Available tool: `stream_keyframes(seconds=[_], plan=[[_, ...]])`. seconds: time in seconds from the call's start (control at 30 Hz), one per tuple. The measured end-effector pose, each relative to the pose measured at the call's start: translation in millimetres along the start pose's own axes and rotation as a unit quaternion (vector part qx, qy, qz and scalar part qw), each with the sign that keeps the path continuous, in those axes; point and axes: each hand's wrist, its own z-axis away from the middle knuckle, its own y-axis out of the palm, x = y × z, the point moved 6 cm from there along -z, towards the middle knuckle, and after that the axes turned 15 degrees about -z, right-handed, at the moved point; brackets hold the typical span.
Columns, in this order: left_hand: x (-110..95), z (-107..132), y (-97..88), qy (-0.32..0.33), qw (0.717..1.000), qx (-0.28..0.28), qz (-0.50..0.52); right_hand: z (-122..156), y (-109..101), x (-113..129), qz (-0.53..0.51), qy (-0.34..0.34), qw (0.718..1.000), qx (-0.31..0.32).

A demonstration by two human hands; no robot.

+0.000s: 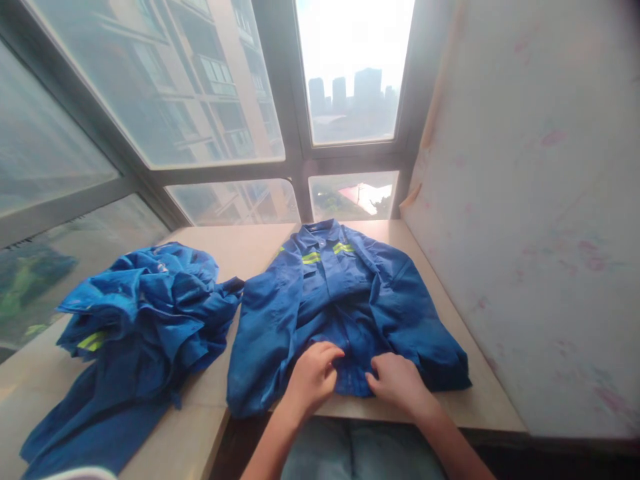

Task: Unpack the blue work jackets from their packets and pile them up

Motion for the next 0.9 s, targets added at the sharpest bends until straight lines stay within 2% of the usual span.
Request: stream_keyframes(seconds=[0.07, 0.13, 0.23, 0.33, 0.4, 0.47, 0.57, 0.67, 0.73, 0.77, 0.8, 0.9], plan=[[11.6, -31.4, -12.6, -0.032, 0.997, -0.066, -0.02, -10.4, -12.4, 9.9, -0.016, -0.009, 1.0, -0.019], [27.0, -59.7, -14.0, -0.078, 0.987, -0.106, -0.088, -22.2, -22.2, 19.4, -0.027, -0.024, 0.998, -0.056], [45.2, -81.2, 9.1, -0.116, 0.972, -0.075, -0.191, -40.0, -30.1, 31.2, -0.034, -0.05, 0.993, -0.099], [49.4, -71.9, 39.0, -0.104, 0.965, -0.039, -0.237, -60.0, -36.9, 44.8, -0.022, -0.081, 0.987, -0.134], [48.1, -56.6, 50.6, -0.102, 0.963, -0.035, -0.248, -77.1, -41.0, 58.3, -0.003, -0.109, 0.981, -0.16], [47.5, -43.0, 56.1, -0.106, 0.963, -0.025, -0.246, -99.1, -40.3, 72.4, 0.018, -0.118, 0.977, -0.177], [51.1, -33.5, 57.7, -0.112, 0.968, -0.007, -0.223, -137.1, -26.2, 85.2, 0.045, -0.074, 0.981, -0.171], [59.6, -34.1, 59.6, -0.115, 0.975, 0.006, -0.191, -167.5, -7.4, 83.3, 0.036, -0.03, 0.988, -0.15], [66.0, -34.9, 60.9, -0.123, 0.977, 0.002, -0.174, -180.7, -2.3, 70.7, -0.037, -0.016, 0.989, -0.141], [68.9, -34.4, 60.7, -0.13, 0.977, -0.006, -0.169, -185.3, -4.2, 59.4, -0.119, -0.003, 0.982, -0.146], [71.4, -33.1, 59.9, -0.137, 0.976, -0.018, -0.168, -189.0, -8.3, 45.1, -0.225, 0.013, 0.962, -0.157], [76.3, -25.5, 56.7, -0.151, 0.972, -0.05, -0.175, -196.2, -25.2, -3.2, -0.498, 0.067, 0.843, -0.192]])
